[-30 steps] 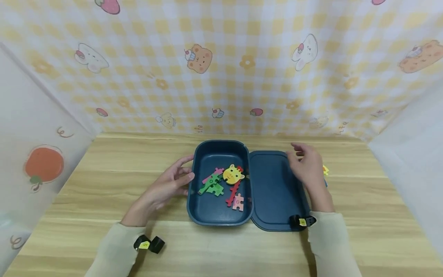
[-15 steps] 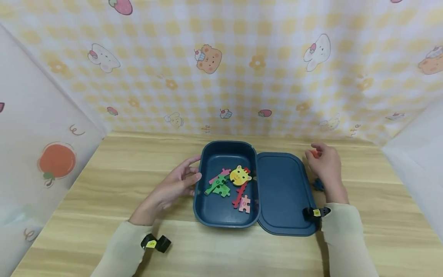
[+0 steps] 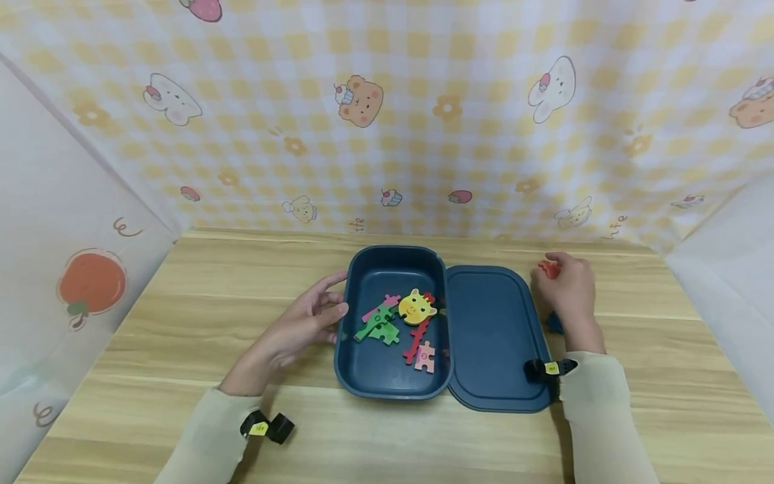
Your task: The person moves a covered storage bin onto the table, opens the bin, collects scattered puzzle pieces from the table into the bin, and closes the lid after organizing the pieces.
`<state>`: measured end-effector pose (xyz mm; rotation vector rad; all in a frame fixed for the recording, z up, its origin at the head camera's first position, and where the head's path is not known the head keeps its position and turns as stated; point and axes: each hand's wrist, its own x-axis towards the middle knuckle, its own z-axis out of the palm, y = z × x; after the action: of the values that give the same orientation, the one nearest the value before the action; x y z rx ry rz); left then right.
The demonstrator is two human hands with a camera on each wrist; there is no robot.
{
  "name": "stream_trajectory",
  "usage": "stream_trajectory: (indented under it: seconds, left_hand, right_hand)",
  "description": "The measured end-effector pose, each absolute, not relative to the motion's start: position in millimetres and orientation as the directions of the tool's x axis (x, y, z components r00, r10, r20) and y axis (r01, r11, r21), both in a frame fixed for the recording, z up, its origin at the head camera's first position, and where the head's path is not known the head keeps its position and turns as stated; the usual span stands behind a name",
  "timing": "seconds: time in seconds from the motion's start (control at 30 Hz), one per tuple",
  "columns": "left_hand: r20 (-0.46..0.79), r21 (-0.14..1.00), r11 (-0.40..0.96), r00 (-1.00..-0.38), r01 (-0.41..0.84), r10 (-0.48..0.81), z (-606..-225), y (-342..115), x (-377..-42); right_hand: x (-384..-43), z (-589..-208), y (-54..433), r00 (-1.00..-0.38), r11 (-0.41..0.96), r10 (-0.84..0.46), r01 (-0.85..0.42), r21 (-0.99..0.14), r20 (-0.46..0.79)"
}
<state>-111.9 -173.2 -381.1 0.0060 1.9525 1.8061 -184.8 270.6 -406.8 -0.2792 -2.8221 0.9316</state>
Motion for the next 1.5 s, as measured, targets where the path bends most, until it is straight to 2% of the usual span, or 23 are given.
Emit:
stream_trajectory:
  seconds: [0.37, 0.6, 0.77, 1.03, 1.33, 1.5]
  left_hand:
    - [-0.345, 0.938, 0.148, -0.886, -0.313, 0.309, -379.2, -174.1, -110.2]
    - [-0.347, 0.938, 0.149, -0.882, -0.315, 0.319, -381.1, -175.0, -109.0]
    - [-0.346, 0.938, 0.143, -0.882, -0.316, 0.32, -381.5, -174.6, -109.1]
    - [-0.339, 0.94, 0.141, -0.885, -0.31, 0.32, -380.6, -174.4, -109.3]
    - [-0.338, 0.941, 0.144, -0.884, -0.307, 0.322, -380.0, -173.7, -110.6]
    - [-0.332, 0.943, 0.148, -0.886, -0.299, 0.324, -380.7, -173.9, -111.5]
  right_hand:
    - [-184.3, -408.5, 274.2, -0.974, 0.821, 0.219, 0.151, -0.55, 0.059]
    - [-182.7, -411.5, 277.4, -0.969, 0.805, 0.245, 0.192, -0.562, 0.02]
    - [-182.1, -409.7, 279.6, -0.976, 0.822, 0.215, 0.158, -0.547, 0.041]
    - [-183.5, -402.8, 280.7, -0.978, 0.817, 0.206, 0.187, -0.546, -0.026]
    - [-180.5, -396.1, 272.3, -0.98, 0.801, 0.185, 0.104, -0.59, 0.079]
    - [-176.8, -389.0, 266.6, -0.986, 0.773, 0.149, 0.065, -0.632, 0.081]
